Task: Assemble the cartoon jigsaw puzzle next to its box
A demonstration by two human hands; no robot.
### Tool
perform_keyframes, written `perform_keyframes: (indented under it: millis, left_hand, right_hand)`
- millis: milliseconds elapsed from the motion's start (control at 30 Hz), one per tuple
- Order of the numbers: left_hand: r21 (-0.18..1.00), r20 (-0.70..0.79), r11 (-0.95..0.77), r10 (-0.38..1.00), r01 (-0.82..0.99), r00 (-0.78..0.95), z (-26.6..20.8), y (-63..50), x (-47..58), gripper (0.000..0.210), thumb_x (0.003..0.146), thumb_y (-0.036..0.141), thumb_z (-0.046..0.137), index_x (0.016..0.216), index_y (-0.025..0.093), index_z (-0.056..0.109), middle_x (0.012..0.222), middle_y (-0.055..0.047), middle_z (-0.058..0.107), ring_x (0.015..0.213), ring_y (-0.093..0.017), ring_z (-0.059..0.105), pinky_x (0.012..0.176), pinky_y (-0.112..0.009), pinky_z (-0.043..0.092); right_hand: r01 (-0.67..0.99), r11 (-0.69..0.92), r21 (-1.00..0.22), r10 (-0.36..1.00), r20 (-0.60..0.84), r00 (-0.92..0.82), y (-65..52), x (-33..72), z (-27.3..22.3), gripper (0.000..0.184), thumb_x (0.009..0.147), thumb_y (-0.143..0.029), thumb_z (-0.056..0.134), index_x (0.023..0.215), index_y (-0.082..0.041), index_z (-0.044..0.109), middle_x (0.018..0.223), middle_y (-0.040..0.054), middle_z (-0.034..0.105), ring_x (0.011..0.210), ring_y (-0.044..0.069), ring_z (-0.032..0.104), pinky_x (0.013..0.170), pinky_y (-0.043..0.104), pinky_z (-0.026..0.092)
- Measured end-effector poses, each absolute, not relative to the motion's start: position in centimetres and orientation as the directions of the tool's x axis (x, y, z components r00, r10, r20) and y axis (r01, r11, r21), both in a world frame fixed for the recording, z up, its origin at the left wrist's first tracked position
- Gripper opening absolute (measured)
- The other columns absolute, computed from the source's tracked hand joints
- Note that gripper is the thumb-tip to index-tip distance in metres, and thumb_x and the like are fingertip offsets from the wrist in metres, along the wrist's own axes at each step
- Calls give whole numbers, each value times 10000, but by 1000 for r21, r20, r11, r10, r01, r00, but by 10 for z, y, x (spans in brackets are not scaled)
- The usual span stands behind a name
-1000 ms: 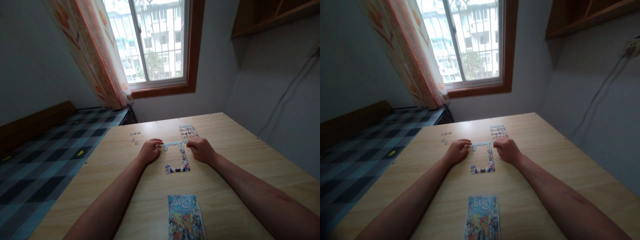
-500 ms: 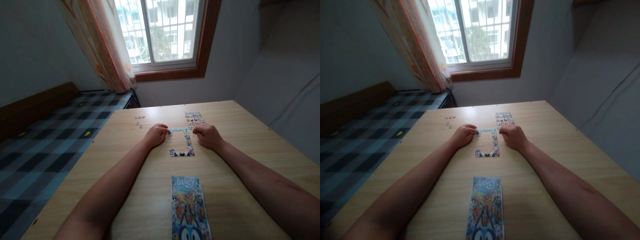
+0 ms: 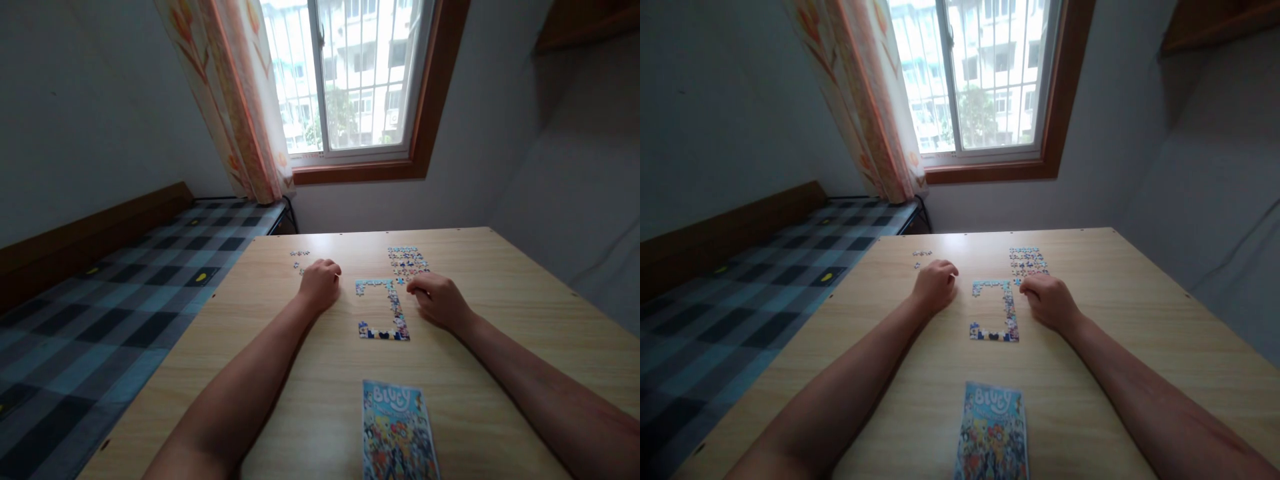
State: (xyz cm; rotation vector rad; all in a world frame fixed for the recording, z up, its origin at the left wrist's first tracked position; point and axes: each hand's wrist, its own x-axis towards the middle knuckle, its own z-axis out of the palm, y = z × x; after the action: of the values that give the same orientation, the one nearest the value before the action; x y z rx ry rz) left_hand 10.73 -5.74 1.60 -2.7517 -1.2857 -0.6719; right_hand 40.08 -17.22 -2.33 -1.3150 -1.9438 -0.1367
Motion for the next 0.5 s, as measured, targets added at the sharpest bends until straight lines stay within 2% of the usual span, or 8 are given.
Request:
perform_keyframes:
  millis: [67, 167, 300, 400, 500]
  left_hand:
    - [42, 385, -488, 813, 872, 437, 31, -53, 99, 261, 881, 134, 503, 928, 162, 759, 1050, -156, 716, 1044, -313, 645, 864, -415, 546]
    - [-29, 259, -259, 931, 965, 258, 49, -43, 82, 271, 893, 133, 504, 995, 125, 755, 1040, -199, 721, 990, -307, 686, 837, -384, 551]
    - [-44, 160, -161, 973, 986, 166, 55, -28, 61, 232, 861, 161, 586, 1003, 123, 766, 951, -210, 749, 925, -306, 724, 829, -375, 564]
    - [-44, 115, -115, 986, 992, 119, 52, -20, 52, 248, 861, 188, 603, 1026, 134, 781, 997, -212, 758, 947, -317, 730, 828, -370, 566]
    - [-34, 84, -144, 986, 989, 147, 49, -16, 47, 270, 871, 200, 608, 1066, 198, 796, 1102, -156, 764, 1019, -294, 719, 879, -338, 549]
  right_hand:
    - [830, 462, -313, 744, 646, -171, -172, 401, -24, 240, 799, -58, 493, 749, -218, 665, 759, 28, 707, 740, 202, 664, 727, 317, 496]
    - [834, 463, -300, 742, 645, -180, -172, 402, -24, 239, 795, -58, 498, 748, -216, 671, 759, 32, 710, 745, 206, 668, 729, 318, 498]
    - [840, 459, -289, 737, 652, -179, -171, 403, -24, 240, 792, -61, 503, 743, -213, 684, 754, 37, 718, 732, 207, 667, 721, 321, 496]
    - [843, 458, -283, 735, 653, -181, -171, 403, -24, 234, 789, -62, 505, 742, -210, 680, 754, 36, 719, 726, 204, 667, 721, 319, 494]
    - [849, 451, -276, 746, 638, -189, -171, 403, -25, 232, 800, -60, 500, 748, -206, 672, 750, 35, 709, 725, 197, 662, 718, 309, 487]
